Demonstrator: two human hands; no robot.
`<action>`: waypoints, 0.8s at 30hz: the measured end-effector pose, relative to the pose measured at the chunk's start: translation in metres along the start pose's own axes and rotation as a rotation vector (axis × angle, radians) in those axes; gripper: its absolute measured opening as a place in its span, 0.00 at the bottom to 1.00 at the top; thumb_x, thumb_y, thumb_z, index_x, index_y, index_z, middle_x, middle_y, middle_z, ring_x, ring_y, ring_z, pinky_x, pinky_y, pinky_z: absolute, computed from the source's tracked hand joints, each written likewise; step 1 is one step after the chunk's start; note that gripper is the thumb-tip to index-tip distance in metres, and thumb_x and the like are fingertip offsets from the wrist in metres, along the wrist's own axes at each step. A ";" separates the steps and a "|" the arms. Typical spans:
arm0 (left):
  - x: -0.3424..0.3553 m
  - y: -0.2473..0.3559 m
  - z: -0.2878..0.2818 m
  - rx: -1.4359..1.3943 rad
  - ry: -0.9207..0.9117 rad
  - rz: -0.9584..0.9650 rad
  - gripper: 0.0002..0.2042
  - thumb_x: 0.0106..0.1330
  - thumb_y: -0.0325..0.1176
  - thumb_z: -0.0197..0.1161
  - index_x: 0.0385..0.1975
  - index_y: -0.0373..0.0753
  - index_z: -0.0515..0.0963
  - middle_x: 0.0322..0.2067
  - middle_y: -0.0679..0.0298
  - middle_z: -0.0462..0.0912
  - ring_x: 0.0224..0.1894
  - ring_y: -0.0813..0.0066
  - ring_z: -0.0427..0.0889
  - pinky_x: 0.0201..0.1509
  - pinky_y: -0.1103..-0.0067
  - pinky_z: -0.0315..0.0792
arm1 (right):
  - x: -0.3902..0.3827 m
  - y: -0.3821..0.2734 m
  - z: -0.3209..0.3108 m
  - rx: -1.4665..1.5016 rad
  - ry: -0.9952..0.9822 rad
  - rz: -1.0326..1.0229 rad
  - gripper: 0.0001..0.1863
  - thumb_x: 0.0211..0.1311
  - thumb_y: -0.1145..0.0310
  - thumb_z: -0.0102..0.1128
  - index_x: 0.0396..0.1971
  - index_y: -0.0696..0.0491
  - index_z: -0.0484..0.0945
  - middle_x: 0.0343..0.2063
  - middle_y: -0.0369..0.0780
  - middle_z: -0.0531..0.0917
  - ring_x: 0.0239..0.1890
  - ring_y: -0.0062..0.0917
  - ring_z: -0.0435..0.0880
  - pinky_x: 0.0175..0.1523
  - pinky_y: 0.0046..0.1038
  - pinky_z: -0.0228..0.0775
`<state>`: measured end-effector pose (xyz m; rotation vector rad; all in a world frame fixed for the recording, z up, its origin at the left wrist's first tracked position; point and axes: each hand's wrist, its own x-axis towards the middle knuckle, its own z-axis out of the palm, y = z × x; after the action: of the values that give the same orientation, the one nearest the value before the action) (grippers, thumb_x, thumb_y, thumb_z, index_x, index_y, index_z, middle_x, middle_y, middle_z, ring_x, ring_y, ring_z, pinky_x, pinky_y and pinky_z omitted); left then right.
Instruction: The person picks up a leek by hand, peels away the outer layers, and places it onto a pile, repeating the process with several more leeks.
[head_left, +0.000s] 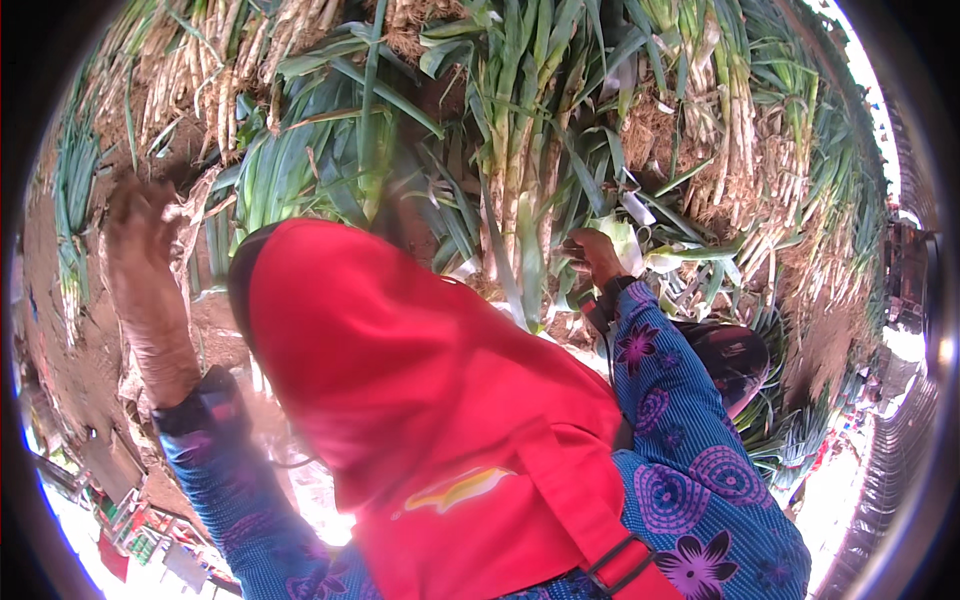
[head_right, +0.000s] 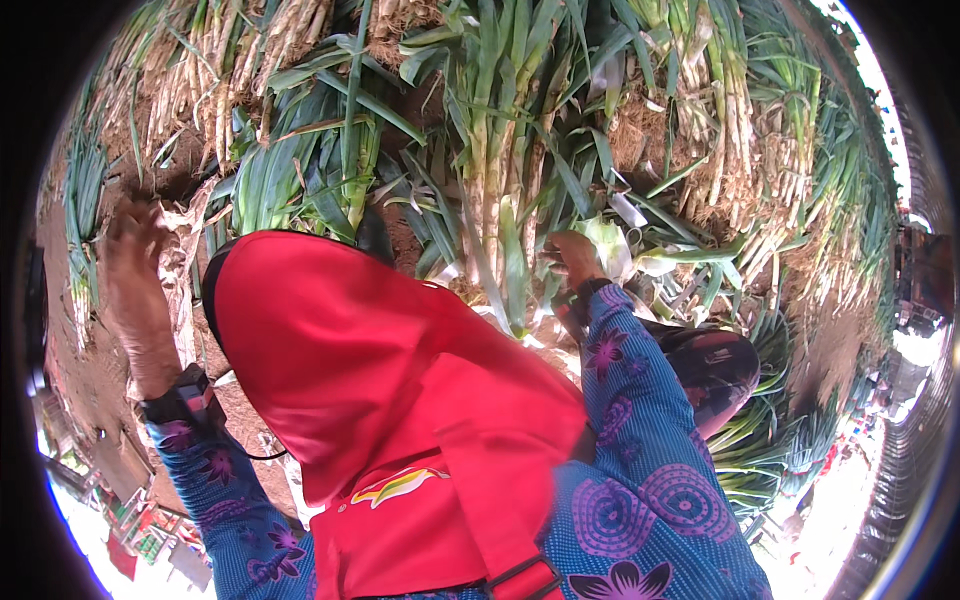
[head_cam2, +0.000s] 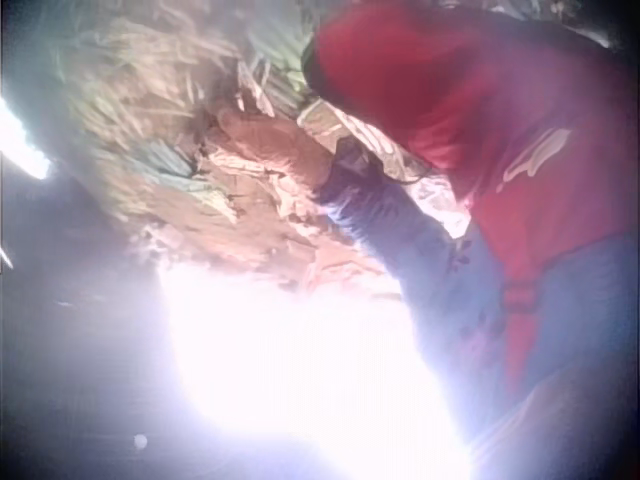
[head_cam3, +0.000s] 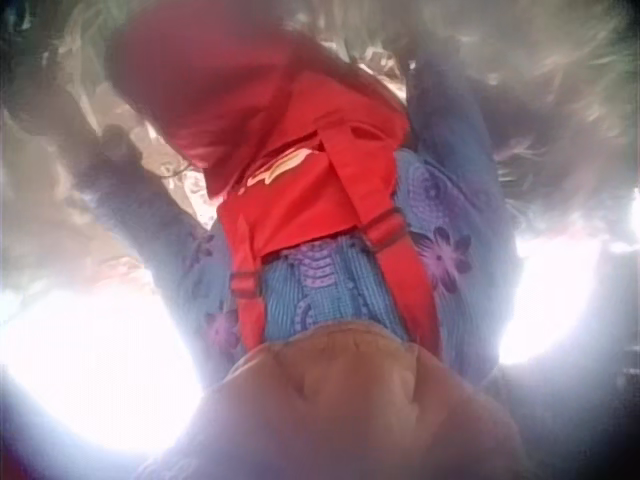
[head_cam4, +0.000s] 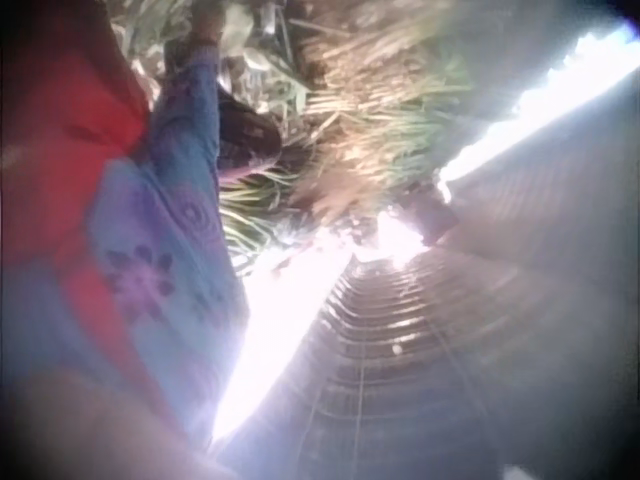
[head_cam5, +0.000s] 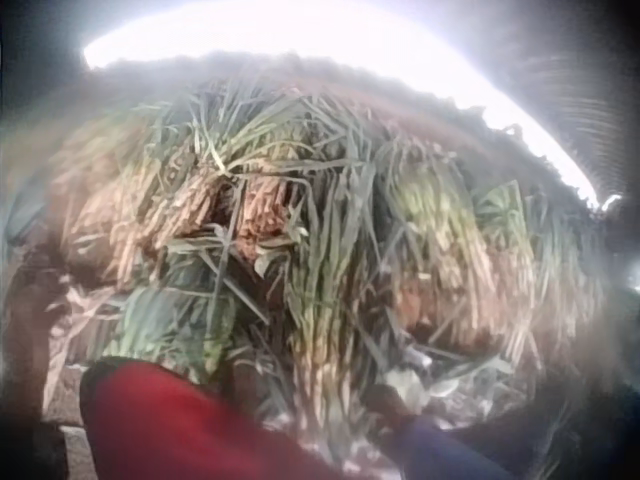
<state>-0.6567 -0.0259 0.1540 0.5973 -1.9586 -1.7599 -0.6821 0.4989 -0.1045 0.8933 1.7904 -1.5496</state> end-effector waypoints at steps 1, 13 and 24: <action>-0.002 0.026 0.020 -0.072 -0.046 0.051 0.20 0.67 0.36 0.54 0.55 0.33 0.67 0.52 0.55 0.74 0.52 0.63 0.75 0.56 0.69 0.70 | 0.008 0.005 0.005 0.014 -0.052 -0.015 0.16 0.60 0.57 0.53 0.44 0.49 0.74 0.40 0.34 0.80 0.40 0.24 0.80 0.46 0.35 0.68; -0.001 0.004 0.248 -0.235 -0.485 -0.240 0.16 0.64 0.33 0.56 0.48 0.30 0.71 0.42 0.57 0.78 0.45 0.67 0.79 0.48 0.76 0.72 | 0.116 0.068 0.019 -0.125 0.000 -0.132 0.22 0.55 0.57 0.60 0.49 0.48 0.76 0.39 0.33 0.78 0.40 0.23 0.74 0.42 0.35 0.67; -0.022 -0.010 0.262 -0.064 -0.529 -0.169 0.12 0.65 0.32 0.58 0.46 0.39 0.74 0.36 0.68 0.80 0.38 0.80 0.80 0.40 0.83 0.70 | 0.074 0.026 0.035 0.119 -0.228 0.014 0.32 0.55 0.46 0.59 0.54 0.52 0.70 0.51 0.44 0.74 0.48 0.39 0.74 0.50 0.42 0.65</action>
<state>-0.7922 0.1973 0.1187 0.2977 -2.2263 -2.2550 -0.7046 0.4746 -0.1841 0.7476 1.5427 -1.6901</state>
